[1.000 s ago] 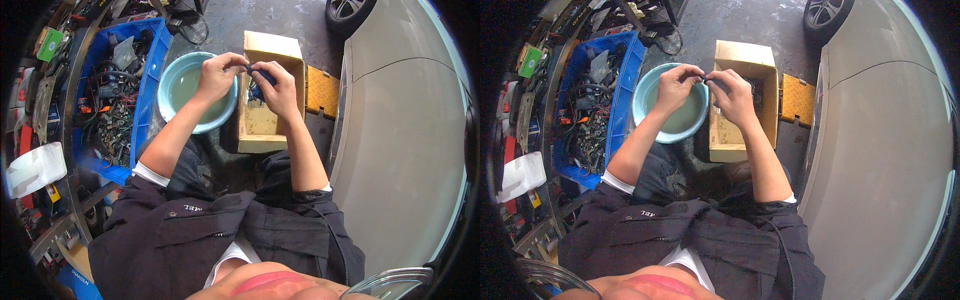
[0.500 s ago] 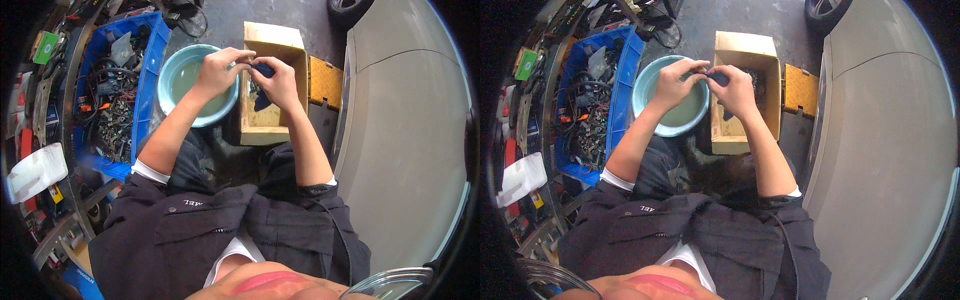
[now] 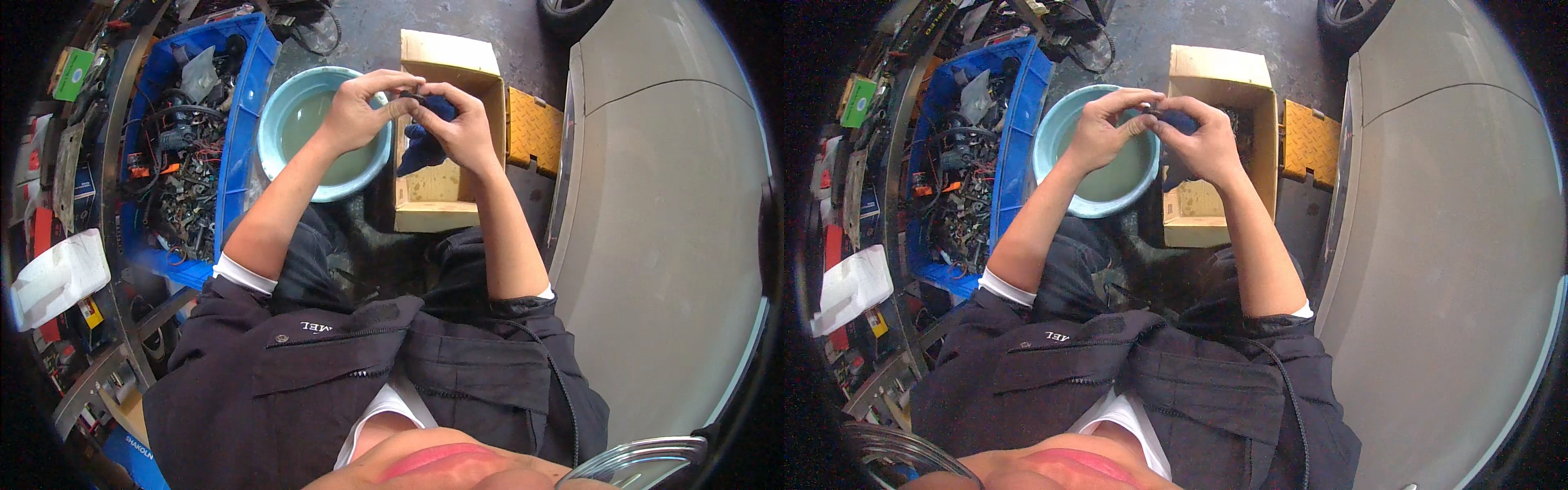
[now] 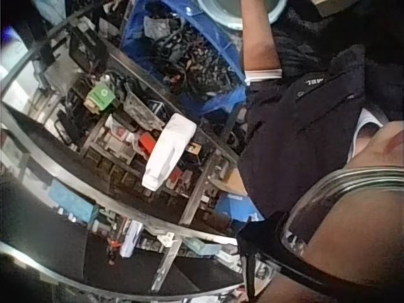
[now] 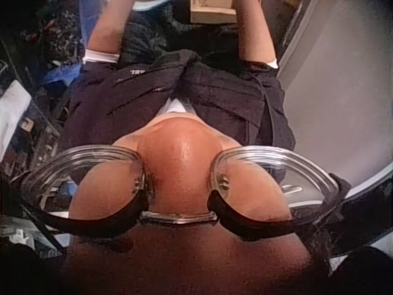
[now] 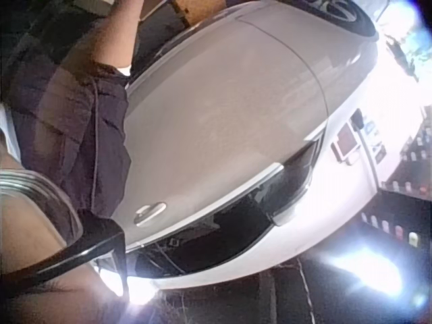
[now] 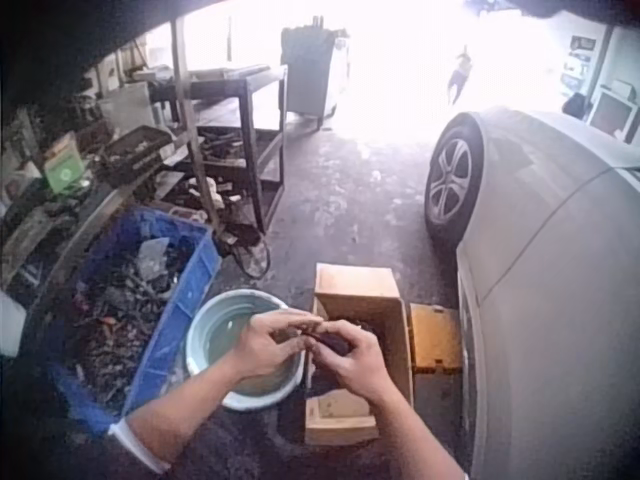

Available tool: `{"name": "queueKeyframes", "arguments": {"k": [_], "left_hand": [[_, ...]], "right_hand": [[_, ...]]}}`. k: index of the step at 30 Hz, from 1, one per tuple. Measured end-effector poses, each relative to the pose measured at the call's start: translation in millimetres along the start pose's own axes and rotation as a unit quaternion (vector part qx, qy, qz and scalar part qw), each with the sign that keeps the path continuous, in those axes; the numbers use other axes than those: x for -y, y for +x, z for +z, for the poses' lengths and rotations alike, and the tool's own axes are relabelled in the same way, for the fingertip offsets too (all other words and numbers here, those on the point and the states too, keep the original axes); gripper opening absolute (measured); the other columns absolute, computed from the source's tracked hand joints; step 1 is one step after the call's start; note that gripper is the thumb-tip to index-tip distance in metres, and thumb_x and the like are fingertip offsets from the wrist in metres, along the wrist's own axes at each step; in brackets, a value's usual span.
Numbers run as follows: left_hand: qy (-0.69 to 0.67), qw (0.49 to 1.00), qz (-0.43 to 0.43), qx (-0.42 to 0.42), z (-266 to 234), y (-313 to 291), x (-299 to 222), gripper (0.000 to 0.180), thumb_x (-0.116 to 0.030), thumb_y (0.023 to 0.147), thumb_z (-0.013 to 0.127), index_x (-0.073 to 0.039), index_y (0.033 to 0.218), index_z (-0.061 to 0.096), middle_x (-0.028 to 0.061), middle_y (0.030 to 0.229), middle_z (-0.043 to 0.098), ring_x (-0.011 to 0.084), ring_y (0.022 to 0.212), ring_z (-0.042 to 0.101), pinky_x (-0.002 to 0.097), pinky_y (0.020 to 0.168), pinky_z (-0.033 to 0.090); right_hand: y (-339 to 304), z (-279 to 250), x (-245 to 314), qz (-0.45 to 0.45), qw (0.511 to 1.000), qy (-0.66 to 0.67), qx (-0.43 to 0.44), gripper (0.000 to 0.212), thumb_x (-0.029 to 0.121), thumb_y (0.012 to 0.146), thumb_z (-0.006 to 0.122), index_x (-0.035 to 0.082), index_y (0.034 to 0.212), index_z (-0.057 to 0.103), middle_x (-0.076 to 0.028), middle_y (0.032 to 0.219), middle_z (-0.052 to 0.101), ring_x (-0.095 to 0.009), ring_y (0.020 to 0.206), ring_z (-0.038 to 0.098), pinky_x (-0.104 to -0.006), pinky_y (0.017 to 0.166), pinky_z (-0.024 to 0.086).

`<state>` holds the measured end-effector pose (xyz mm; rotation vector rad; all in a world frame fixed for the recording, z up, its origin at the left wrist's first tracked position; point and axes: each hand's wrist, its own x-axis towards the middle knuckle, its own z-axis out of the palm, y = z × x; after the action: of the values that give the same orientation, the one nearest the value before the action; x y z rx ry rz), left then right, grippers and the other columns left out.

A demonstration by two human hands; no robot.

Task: The person cleans small metal car parts by dipping them in a water basin and wiping them with a blue cloth. The person handles the parts one at a time, wiping each piece and placing it into a cardboard box.

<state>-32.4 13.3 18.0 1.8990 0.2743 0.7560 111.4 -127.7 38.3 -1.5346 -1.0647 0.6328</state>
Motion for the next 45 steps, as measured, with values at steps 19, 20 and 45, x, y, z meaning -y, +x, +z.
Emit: {"name": "queueKeyframes", "arguments": {"k": [19,20,45], "left_hand": [[0.150,0.987,0.045,-0.025,-4,-1,-7,0.027,-0.008,0.083,0.078,-0.009,0.110,0.078,0.0104,0.103,0.074,0.0229,0.091,0.072,0.0317,0.081,0.057],[0.150,0.987,0.051,-0.019,-4,-1,-9,0.027,-0.008,0.083,0.078,-0.009,0.110,0.078,0.0105,0.102,0.074,0.0233,0.091,0.072,0.0318,0.081,0.057],[0.009,0.996,-0.038,-0.075,1,-3,-14,0.017,-0.003,0.083,0.077,-0.004,0.100,0.075,0.0091,0.100,0.076,0.0182,0.091,0.075,0.0303,0.086,0.059]], "right_hand": [[2,-3,10,-0.108,0.984,-0.139,-0.021,0.016,0.012,0.086,0.074,0.006,0.101,0.075,-0.012,0.092,0.070,-0.028,0.082,0.071,-0.0359,0.073,0.055],[3,-4,9,-0.099,0.986,-0.129,-0.023,0.016,0.013,0.086,0.074,0.006,0.101,0.075,-0.012,0.092,0.070,-0.028,0.082,0.071,-0.0361,0.073,0.055],[-2,10,4,-0.015,0.995,-0.088,-0.051,0.026,0.022,0.091,0.072,0.001,0.107,0.071,-0.017,0.085,0.073,-0.025,0.081,0.074,-0.0354,0.077,0.057]]}}
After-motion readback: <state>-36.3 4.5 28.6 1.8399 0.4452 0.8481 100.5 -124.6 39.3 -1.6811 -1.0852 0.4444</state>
